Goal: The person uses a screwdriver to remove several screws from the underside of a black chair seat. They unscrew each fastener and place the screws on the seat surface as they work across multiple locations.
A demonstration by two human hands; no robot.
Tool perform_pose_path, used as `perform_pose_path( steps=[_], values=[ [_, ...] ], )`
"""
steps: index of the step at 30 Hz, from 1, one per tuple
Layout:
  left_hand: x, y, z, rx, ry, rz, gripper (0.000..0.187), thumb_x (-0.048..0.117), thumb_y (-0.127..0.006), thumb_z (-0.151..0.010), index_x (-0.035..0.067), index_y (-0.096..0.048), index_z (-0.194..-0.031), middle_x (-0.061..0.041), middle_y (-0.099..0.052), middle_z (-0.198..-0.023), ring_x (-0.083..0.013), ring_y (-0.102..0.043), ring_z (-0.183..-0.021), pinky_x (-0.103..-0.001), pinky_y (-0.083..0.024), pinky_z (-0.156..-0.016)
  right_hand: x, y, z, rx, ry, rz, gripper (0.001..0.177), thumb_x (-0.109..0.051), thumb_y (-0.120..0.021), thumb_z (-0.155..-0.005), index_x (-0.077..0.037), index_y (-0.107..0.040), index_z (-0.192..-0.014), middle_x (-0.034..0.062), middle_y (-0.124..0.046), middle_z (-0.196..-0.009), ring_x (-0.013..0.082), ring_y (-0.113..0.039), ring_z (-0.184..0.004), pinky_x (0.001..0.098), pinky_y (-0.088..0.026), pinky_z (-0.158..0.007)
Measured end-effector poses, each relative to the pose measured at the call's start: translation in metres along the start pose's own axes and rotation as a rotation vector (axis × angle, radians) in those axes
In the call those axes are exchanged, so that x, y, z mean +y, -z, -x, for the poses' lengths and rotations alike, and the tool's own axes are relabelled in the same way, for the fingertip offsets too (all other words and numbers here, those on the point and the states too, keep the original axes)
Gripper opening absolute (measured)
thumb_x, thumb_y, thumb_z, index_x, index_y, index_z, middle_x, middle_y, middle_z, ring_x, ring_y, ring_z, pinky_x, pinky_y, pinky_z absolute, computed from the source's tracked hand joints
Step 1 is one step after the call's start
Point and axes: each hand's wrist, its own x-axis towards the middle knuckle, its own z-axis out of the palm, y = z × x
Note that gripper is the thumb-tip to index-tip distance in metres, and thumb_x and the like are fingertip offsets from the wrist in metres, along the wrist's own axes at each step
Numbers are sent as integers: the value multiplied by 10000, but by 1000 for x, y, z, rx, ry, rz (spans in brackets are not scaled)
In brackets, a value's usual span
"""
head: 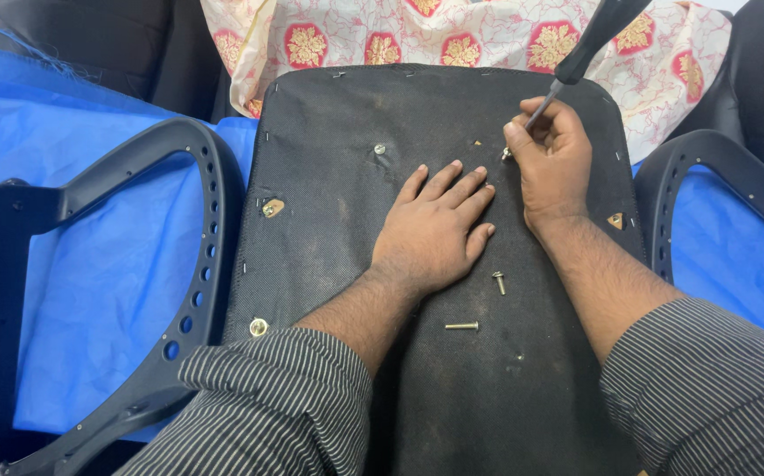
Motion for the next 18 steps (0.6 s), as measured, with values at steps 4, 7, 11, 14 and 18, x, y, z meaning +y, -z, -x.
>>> perform_pose_path(
  steps=[4, 7, 11, 14, 18],
  values=[
    [0, 0, 0, -2, 1, -4, 537, 490, -396, -1019, 228, -487, -1479, 11, -385, -1609, -201, -280, -1511, -513, -146, -1255, -2, -1, 1, 5, 6, 151, 273, 38, -687, -1032, -25, -627, -1291, 19, -612, -1050, 68, -604, -932, 219, -553, -844],
    [1, 1, 0, 2, 2, 0, 534, 487, -402, -1016, 230, -488, -1477, 15, -385, -1608, -200, -279, -1510, -513, -149, -1253, -2, -2, 0, 10, 21, 138, 285, 66, -663, -1036, -20, -633, -1306, 30, -632, -1063, 77, -619, -940, 221, -560, -848],
    [1, 1, 0, 14, -2, 2, 535, 487, -409, -1015, 229, -492, -1476, 12, -390, -1606, -201, -282, -1510, -514, -155, -1252, 1, -3, -1, 27, -10, -6, 272, 79, -565, -1059, -17, -585, -1313, 35, -660, -1089, 94, -673, -975, 235, -597, -894],
    [0, 1, 1, 21, -3, 1, 535, 488, -413, -1016, 228, -496, -1477, 12, -392, -1609, -201, -286, -1513, -514, -160, -1254, 1, -3, -1, 28, -15, 29, 293, 97, -503, -1063, -11, -578, -1325, 45, -667, -1099, 111, -679, -999, 250, -588, -917],
    [0, 0, 1, 23, -3, 3, 536, 489, -416, -1016, 226, -499, -1475, 11, -392, -1609, -202, -289, -1513, -512, -160, -1255, 1, -3, -1, 26, -28, -77, 282, 69, -499, -1049, -22, -566, -1307, 47, -667, -1076, 111, -680, -987, 248, -589, -915]
  ],
)
